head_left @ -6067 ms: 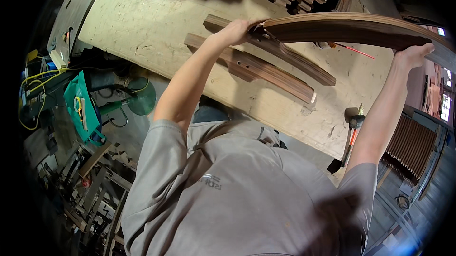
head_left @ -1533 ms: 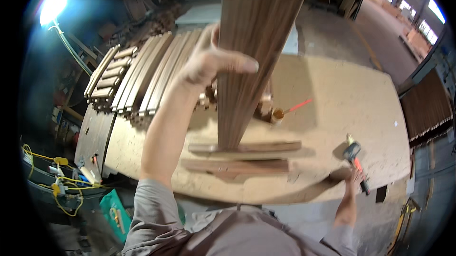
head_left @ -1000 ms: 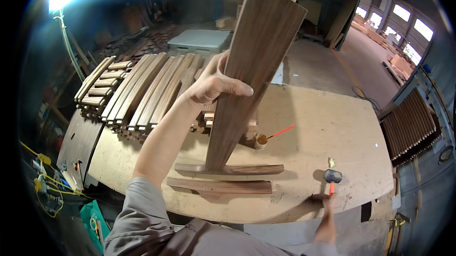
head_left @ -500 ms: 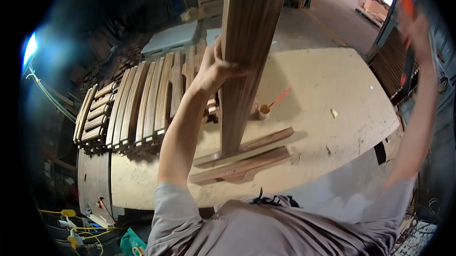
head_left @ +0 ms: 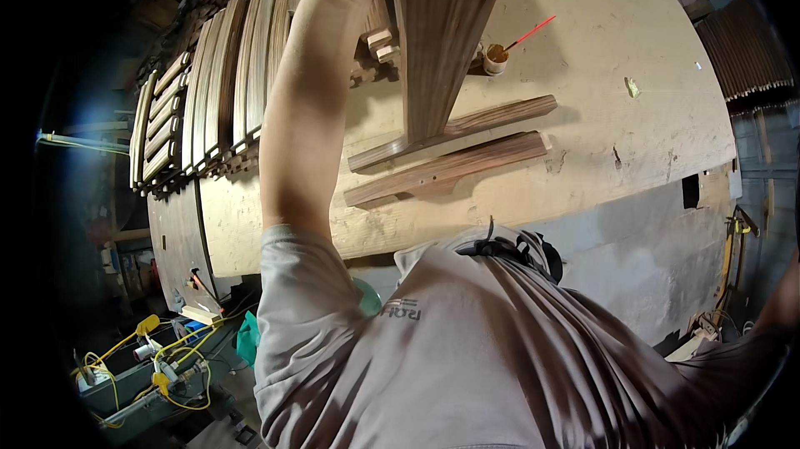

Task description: The person applies adhesive to wooden components with a brush and joins them together to assemble a furniture frame.

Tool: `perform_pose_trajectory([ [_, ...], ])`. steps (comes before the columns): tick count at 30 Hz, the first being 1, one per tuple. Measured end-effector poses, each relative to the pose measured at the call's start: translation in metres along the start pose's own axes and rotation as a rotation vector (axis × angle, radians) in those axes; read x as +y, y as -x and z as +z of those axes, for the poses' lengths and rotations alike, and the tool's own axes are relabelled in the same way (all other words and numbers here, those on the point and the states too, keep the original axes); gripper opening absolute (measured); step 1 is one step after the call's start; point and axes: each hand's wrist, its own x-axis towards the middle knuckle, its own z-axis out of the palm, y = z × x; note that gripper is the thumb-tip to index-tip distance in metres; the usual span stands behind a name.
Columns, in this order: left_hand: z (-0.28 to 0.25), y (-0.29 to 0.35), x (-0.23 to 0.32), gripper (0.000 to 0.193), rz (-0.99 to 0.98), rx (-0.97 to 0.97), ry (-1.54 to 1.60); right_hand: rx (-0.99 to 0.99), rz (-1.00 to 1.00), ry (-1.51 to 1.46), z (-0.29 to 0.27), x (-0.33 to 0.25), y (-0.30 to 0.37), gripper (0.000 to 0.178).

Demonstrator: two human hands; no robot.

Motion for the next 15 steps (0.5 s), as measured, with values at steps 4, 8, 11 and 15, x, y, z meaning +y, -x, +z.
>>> perform_pose_trajectory([
  [4,-0.006,0.001,0.004,0.062,0.033,-0.047,-0.045,-0.005,0.025,-0.013,0.008,0.003,0.017,0.022],
  [8,-0.003,0.004,0.002,0.067,0.058,-0.022,-0.075,0.018,-0.002,-0.014,0.015,0.009,0.005,0.021],
  [11,-0.005,0.01,0.002,0.065,0.027,0.034,-0.056,0.002,0.003,-0.034,0.021,0.006,0.014,0.021],
  [15,0.0,0.001,-0.008,0.066,0.025,0.037,-0.119,0.013,0.01,0.004,0.018,0.014,0.012,0.021],
])
